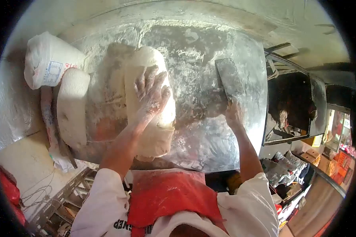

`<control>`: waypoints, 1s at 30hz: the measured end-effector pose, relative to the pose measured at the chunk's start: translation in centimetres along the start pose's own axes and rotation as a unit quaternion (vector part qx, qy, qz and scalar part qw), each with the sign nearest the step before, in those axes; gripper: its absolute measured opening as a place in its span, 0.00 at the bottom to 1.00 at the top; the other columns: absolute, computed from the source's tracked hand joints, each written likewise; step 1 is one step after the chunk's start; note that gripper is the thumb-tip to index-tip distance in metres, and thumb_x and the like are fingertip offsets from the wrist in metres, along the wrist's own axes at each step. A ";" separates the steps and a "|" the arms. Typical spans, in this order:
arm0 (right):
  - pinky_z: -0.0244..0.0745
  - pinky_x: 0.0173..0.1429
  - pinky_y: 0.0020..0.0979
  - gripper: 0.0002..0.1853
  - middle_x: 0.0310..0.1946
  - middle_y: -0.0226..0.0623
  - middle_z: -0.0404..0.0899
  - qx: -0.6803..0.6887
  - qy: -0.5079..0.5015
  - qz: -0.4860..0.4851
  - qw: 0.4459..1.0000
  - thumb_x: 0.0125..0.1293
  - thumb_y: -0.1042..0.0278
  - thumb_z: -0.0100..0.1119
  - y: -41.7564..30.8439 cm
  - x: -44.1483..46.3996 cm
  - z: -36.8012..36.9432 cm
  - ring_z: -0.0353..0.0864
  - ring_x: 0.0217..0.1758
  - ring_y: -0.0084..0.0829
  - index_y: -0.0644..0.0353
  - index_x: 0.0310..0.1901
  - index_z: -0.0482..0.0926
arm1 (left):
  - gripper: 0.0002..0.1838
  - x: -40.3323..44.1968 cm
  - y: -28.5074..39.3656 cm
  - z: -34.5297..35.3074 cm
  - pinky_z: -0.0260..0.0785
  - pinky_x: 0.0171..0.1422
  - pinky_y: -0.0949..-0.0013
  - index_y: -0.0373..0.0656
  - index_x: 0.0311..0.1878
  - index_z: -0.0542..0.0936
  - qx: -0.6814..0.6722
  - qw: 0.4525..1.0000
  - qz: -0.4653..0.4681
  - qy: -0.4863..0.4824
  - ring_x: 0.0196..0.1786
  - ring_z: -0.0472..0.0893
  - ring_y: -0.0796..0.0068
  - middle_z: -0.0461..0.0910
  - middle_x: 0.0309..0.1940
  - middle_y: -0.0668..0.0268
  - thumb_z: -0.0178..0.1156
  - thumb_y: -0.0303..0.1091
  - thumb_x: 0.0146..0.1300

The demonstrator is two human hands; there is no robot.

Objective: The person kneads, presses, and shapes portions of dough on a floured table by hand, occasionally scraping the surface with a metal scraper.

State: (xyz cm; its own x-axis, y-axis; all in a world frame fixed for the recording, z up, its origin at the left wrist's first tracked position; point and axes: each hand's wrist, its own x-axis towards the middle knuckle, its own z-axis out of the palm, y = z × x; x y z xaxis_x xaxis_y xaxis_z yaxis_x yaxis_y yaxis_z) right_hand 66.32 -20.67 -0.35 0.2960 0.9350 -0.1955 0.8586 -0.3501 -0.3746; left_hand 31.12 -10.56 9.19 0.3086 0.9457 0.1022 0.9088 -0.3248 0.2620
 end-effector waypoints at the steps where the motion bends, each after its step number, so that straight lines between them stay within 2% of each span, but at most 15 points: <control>1: 0.73 0.55 0.52 0.28 0.51 0.54 0.76 0.002 0.003 0.001 1.000 0.69 0.60 0.60 -0.9 0.2 -1.0 0.78 0.52 0.57 0.57 0.68 0.65 | 0.32 -0.1 -0.3 0.0 0.45 0.79 0.41 0.50 0.72 0.69 0.010 1.000 0.024 0.015 0.79 0.50 0.49 0.58 0.76 0.59 0.59 0.45 0.66; 4: 0.76 0.44 0.45 0.26 0.38 0.44 0.79 0.058 0.018 0.058 0.996 0.72 0.64 0.57 -1.0 0.5 -3.0 0.81 0.39 0.46 0.57 0.68 0.64 | 0.31 -0.6 -2.0 -0.7 0.50 0.77 0.45 0.48 0.72 0.69 -0.029 0.999 0.033 0.023 0.75 0.60 0.51 0.64 0.72 0.57 0.59 0.45 0.68; 6: 0.71 0.33 0.32 0.25 0.28 0.30 0.74 0.349 0.066 0.096 0.930 0.74 0.65 0.55 1.9 0.6 -3.3 0.75 0.29 0.28 0.56 0.69 0.63 | 0.31 -0.9 -5.2 -0.8 0.54 0.75 0.47 0.49 0.73 0.69 -0.082 0.996 0.016 0.011 0.72 0.66 0.53 0.69 0.70 0.57 0.59 0.45 0.69; 7: 0.64 0.27 0.24 0.27 0.25 0.23 0.69 0.460 0.032 0.161 0.873 0.75 0.64 0.55 0.6 0.4 -5.8 0.66 0.25 0.17 0.57 0.71 0.61 | 0.32 -1.0 -8.4 -0.3 0.55 0.75 0.48 0.46 0.74 0.66 -0.123 0.989 -0.069 0.043 0.72 0.66 0.52 0.68 0.70 0.54 0.58 0.47 0.70; 9: 0.62 0.23 0.26 0.29 0.22 0.23 0.67 0.488 0.018 0.218 0.845 0.76 0.60 0.55 0.8 0.4 -7.9 0.65 0.20 0.19 0.57 0.73 0.60 | 0.35 -1.4 -14.9 1.0 0.57 0.75 0.48 0.40 0.76 0.62 -0.196 0.944 -0.240 0.111 0.72 0.67 0.51 0.66 0.71 0.48 0.56 0.50 0.73; 10: 0.61 0.21 0.26 0.29 0.22 0.24 0.67 0.493 0.023 0.235 0.837 0.76 0.58 0.55 2.3 0.9 -7.5 0.65 0.20 0.20 0.57 0.73 0.60 | 0.36 -2.6 -18.0 2.0 0.56 0.76 0.50 0.40 0.76 0.62 -0.083 0.959 -0.260 0.081 0.73 0.66 0.50 0.66 0.72 0.47 0.55 0.51 0.73; 14: 0.60 0.16 0.25 0.34 0.22 0.25 0.66 0.556 0.050 0.255 0.790 0.70 0.59 0.61 4.4 4.8 -3.5 0.66 0.18 0.18 0.56 0.74 0.60 | 0.36 -5.0 -20.8 5.8 0.56 0.77 0.53 0.40 0.75 0.62 0.176 0.948 -0.253 0.075 0.74 0.65 0.50 0.66 0.72 0.46 0.55 0.52 0.73; 16: 0.69 0.18 0.29 0.37 0.26 0.30 0.73 0.522 0.020 0.290 0.802 0.69 0.59 0.60 4.2 5.9 -0.2 0.71 0.19 0.25 0.57 0.76 0.58 | 0.36 -4.3 -20.1 7.4 0.56 0.77 0.54 0.40 0.75 0.62 0.228 0.937 -0.240 0.108 0.74 0.65 0.51 0.66 0.71 0.46 0.55 0.52 0.73; 18: 0.74 0.33 0.38 0.18 0.31 0.34 0.75 0.296 -0.024 0.151 0.943 0.73 0.53 0.57 1.7 8.2 4.7 0.75 0.31 0.32 0.61 0.49 0.74 | 0.36 -4.3 -19.7 8.0 0.56 0.77 0.54 0.40 0.75 0.62 0.249 0.931 -0.238 0.121 0.74 0.65 0.51 0.66 0.71 0.46 0.55 0.52 0.73; 20: 0.82 0.46 0.46 0.36 0.43 0.46 0.82 0.166 -0.102 0.121 0.973 0.72 0.52 0.56 -7.2 9.6 6.8 0.82 0.41 0.41 0.57 0.76 0.58 | 0.36 -4.5 -20.0 8.0 0.56 0.77 0.54 0.40 0.75 0.63 0.263 0.928 -0.234 0.122 0.74 0.65 0.51 0.66 0.71 0.46 0.55 0.53 0.72; 23: 0.80 0.44 0.46 0.32 0.40 0.46 0.82 0.266 -0.189 0.155 0.933 0.70 0.48 0.59 -18.4 11.8 6.2 0.81 0.38 0.40 0.58 0.69 0.67 | 0.36 -5.0 -19.6 8.2 0.56 0.77 0.55 0.40 0.75 0.63 0.272 0.925 -0.231 0.128 0.74 0.65 0.51 0.67 0.71 0.46 0.55 0.53 0.72; 25: 0.74 0.26 0.40 0.25 0.31 0.39 0.79 0.254 -0.076 0.004 0.964 0.69 0.46 0.59 -19.8 12.3 6.8 0.76 0.24 0.33 0.61 0.56 0.75 | 0.36 -5.3 -19.5 8.3 0.56 0.77 0.55 0.39 0.75 0.63 0.283 0.923 -0.230 0.125 0.74 0.65 0.51 0.67 0.71 0.46 0.55 0.53 0.72; 27: 0.62 0.16 0.35 0.19 0.22 0.33 0.73 0.369 -0.023 0.134 0.919 0.71 0.50 0.58 -16.5 13.2 5.8 0.67 0.15 0.27 0.62 0.41 0.77 | 0.36 -5.4 -19.4 8.6 0.56 0.77 0.56 0.39 0.75 0.63 0.290 0.921 -0.228 0.129 0.74 0.65 0.51 0.67 0.71 0.47 0.56 0.53 0.72; 29: 0.58 0.15 0.34 0.18 0.18 0.31 0.69 0.393 0.070 0.252 0.881 0.72 0.53 0.57 -12.8 16.2 1.7 0.65 0.14 0.27 0.59 0.32 0.73 | 0.36 -5.4 -19.6 9.1 0.57 0.77 0.56 0.39 0.74 0.63 0.298 0.916 -0.231 0.133 0.74 0.65 0.52 0.67 0.71 0.47 0.56 0.53 0.72; 30: 0.56 0.14 0.34 0.20 0.15 0.30 0.65 0.473 0.087 0.315 0.818 0.73 0.54 0.55 -9.7 18.2 1.0 0.64 0.13 0.28 0.57 0.26 0.69 | 0.36 -5.4 -19.7 9.2 0.57 0.76 0.56 0.39 0.74 0.64 0.303 0.915 -0.231 0.134 0.74 0.65 0.52 0.67 0.71 0.47 0.56 0.53 0.72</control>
State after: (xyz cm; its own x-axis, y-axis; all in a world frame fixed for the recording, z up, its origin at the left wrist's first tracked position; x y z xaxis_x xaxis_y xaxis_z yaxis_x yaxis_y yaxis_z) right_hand 62.97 -0.28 -1.18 0.6804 0.5178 -0.5186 -0.1717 -0.5754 -0.7997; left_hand 14.17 -9.13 -5.35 -0.1549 0.9166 0.3686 0.9384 0.2531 -0.2351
